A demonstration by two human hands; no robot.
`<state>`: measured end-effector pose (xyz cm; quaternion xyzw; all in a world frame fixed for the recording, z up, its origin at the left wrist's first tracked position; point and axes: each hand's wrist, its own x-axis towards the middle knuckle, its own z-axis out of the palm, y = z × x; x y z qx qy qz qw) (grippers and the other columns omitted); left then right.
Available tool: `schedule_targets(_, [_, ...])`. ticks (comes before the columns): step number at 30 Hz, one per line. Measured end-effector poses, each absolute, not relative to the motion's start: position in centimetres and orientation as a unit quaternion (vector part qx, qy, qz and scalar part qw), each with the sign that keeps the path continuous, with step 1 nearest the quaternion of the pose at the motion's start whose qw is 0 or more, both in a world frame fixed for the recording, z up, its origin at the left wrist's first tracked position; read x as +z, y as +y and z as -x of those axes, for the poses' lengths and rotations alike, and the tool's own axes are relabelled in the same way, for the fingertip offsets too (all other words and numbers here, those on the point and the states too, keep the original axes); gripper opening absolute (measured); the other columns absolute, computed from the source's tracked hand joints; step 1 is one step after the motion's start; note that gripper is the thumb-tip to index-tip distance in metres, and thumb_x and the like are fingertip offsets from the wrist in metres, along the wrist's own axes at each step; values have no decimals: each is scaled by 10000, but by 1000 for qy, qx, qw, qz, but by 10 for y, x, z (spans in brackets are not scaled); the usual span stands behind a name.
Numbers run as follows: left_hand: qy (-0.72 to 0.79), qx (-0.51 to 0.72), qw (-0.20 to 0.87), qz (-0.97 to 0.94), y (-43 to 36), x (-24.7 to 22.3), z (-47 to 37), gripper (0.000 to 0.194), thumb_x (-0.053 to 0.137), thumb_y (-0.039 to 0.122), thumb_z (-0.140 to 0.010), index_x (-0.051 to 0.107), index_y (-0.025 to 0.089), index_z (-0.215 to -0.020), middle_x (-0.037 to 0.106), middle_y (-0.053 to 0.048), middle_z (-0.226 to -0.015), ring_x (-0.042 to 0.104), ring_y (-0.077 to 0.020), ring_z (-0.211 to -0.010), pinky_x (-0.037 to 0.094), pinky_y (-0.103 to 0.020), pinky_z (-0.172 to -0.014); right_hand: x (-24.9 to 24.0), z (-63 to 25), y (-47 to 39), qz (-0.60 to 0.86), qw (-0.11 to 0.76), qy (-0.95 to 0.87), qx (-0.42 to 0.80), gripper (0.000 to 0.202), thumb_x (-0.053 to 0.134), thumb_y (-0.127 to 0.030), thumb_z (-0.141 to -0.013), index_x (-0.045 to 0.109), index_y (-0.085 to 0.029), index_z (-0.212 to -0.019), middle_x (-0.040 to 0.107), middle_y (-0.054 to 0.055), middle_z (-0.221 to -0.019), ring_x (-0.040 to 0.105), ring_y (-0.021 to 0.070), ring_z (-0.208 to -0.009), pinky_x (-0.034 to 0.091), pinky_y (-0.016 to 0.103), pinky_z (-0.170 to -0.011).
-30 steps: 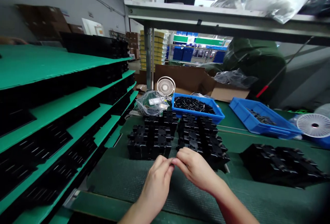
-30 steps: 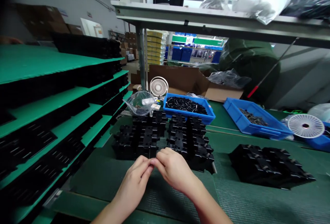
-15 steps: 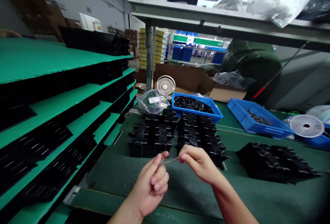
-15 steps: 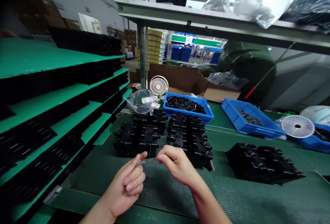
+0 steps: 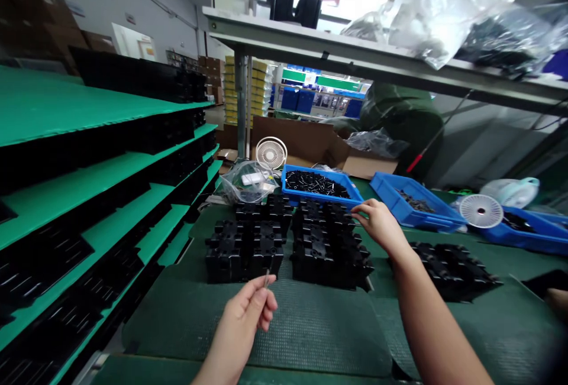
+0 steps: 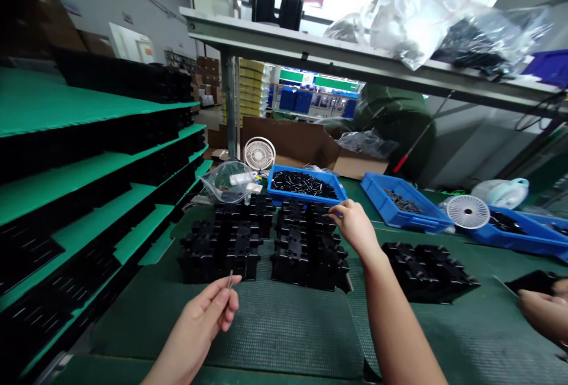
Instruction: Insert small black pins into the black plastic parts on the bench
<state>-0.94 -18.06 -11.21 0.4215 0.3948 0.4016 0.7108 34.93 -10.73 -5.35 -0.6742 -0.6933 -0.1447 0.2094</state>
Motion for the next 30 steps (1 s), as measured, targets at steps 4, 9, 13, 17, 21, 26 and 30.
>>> schedule_targets(4, [390,376,693,-476,-178,-113,1,326,498,437,-855,611,174,-1010,602,-34,-796,485,-119,-646,416,-251,-583,-64,-391,-90,710,121,-679,-142,145,604,-237,-812,733,-185,-854,585,100,-883,548,229,-831,446,349,-803])
schedule_targets(9, [404,373,669,-501,-176,-111,-6,312,468,424,-864,627,180,-975,622,-60,-855,527,-148,-706,451,-279,-652,-76,-393,-84,705,74,-692,-137,121,621,-227,-804,734,-199,-837,588,105,-883,526,242,-850,435,334,-776])
schedule_targets(13, [443,369,621,-530,-173,-110,-9,312,484,437,-850,649,209,-986,604,-49,-830,543,-164,-710,460,-290,-677,-80,-392,-81,708,63,-690,-137,106,628,-206,-796,731,-192,-821,595,114,-872,527,256,-849,435,341,-754])
schedule_targets(17, [450,397,545,-586,-168,-113,-16,293,479,417,-858,668,246,-1003,592,-54,-995,569,-168,-764,471,-282,-696,-69,-356,-92,679,122,-716,-108,186,620,-277,-824,691,-171,-959,598,113,-948,539,252,-894,433,357,-812])
schedule_targets(21, [442,423,444,-654,-165,-112,-26,268,451,341,-886,667,267,-1028,584,-56,-1029,570,-200,-939,451,-303,-837,-48,-276,-127,574,190,-795,58,314,404,-396,-945,625,-194,-850,598,49,-848,546,168,-788,433,282,-731])
schedule_targets(26, [435,418,389,-697,-165,-103,-36,285,436,284,-896,639,278,-1097,565,-61,-1002,565,-205,-923,440,-308,-821,-46,-210,-161,510,204,-823,149,318,413,-423,-941,562,-187,-788,571,11,-741,502,131,-683,382,232,-619])
schedule_targets(30, [425,397,395,-711,-165,-103,-38,310,395,276,-914,619,267,-1128,568,-60,-985,568,-194,-898,443,-303,-801,-58,-205,-165,501,241,-814,169,232,463,-364,-932,584,-194,-831,606,13,-803,529,131,-743,392,228,-659])
